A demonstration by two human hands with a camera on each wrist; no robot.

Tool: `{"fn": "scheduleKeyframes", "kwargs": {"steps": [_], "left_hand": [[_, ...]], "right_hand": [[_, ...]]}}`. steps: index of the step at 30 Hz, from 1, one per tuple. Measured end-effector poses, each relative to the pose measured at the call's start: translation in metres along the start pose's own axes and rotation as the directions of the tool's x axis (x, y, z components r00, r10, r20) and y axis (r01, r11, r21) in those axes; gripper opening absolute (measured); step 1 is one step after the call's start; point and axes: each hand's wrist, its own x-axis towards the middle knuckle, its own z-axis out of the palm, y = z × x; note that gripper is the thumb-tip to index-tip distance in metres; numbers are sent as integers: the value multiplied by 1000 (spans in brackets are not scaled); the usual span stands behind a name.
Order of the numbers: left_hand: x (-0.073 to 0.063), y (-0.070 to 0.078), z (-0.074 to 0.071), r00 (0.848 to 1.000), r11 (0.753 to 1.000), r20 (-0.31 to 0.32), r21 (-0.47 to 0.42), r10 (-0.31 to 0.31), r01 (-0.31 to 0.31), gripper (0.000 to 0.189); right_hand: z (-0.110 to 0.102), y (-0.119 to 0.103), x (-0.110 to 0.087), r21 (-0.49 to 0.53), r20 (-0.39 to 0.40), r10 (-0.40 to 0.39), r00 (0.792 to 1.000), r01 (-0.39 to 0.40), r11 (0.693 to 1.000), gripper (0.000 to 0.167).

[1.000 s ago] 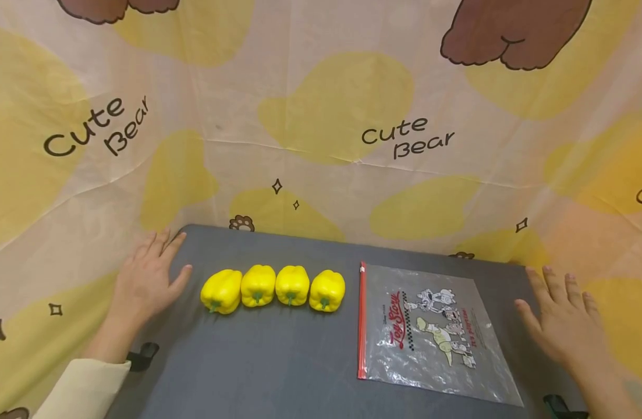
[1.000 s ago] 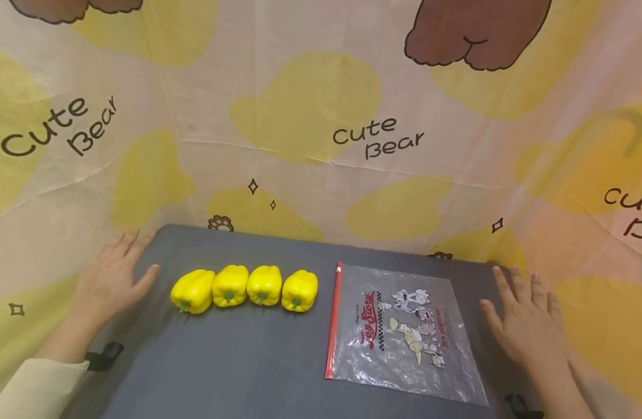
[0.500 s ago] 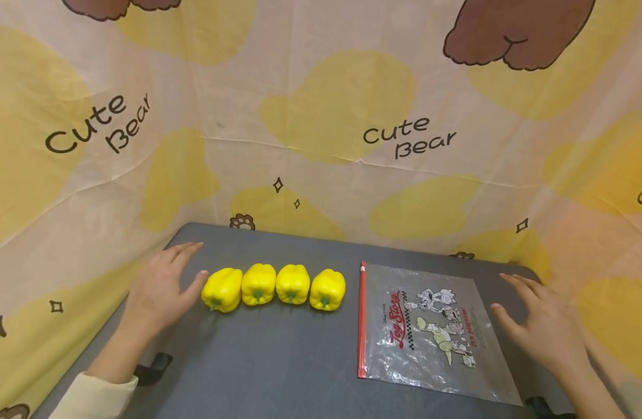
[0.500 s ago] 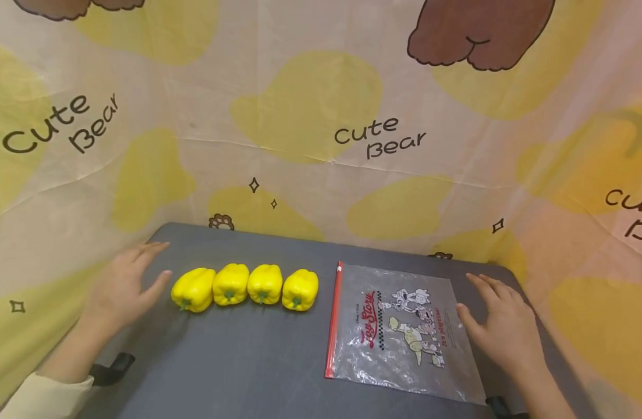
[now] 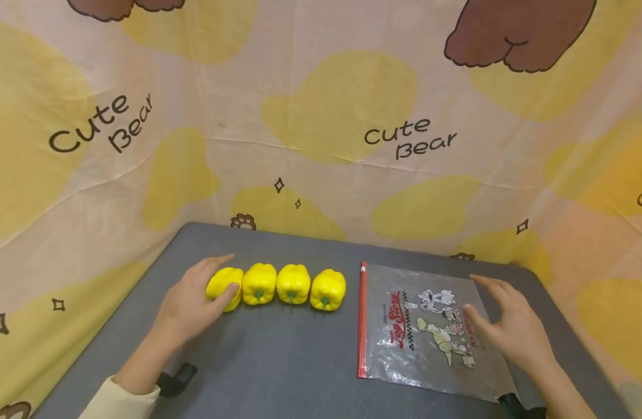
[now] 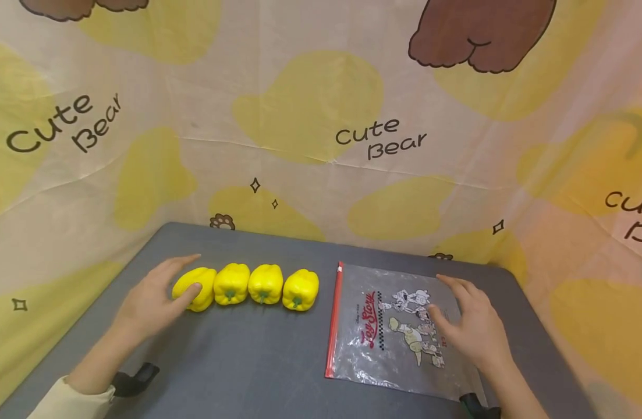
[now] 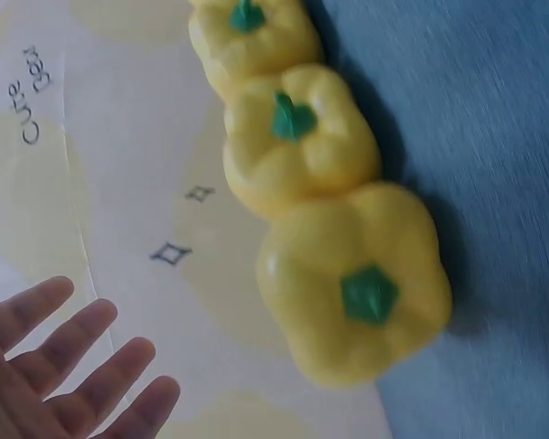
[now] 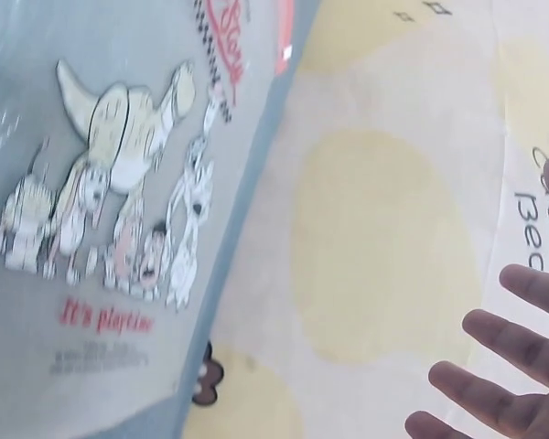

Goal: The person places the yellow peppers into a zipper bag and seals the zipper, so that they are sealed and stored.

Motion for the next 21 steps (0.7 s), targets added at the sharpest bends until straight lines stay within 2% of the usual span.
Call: {"fn": "scheduleKeyframes", "kwargs": {"steps": [9, 21], "left_hand": [[1, 21, 17, 1000, 997, 25, -78, -7, 9, 51], [5, 40, 42, 997, 986, 66, -165, 27, -16, 51]], "right_hand": [[16, -16, 3, 63, 55, 14, 998, -17, 998, 56], [38, -31, 6, 107, 43, -28, 999, 24, 994, 55]]}}
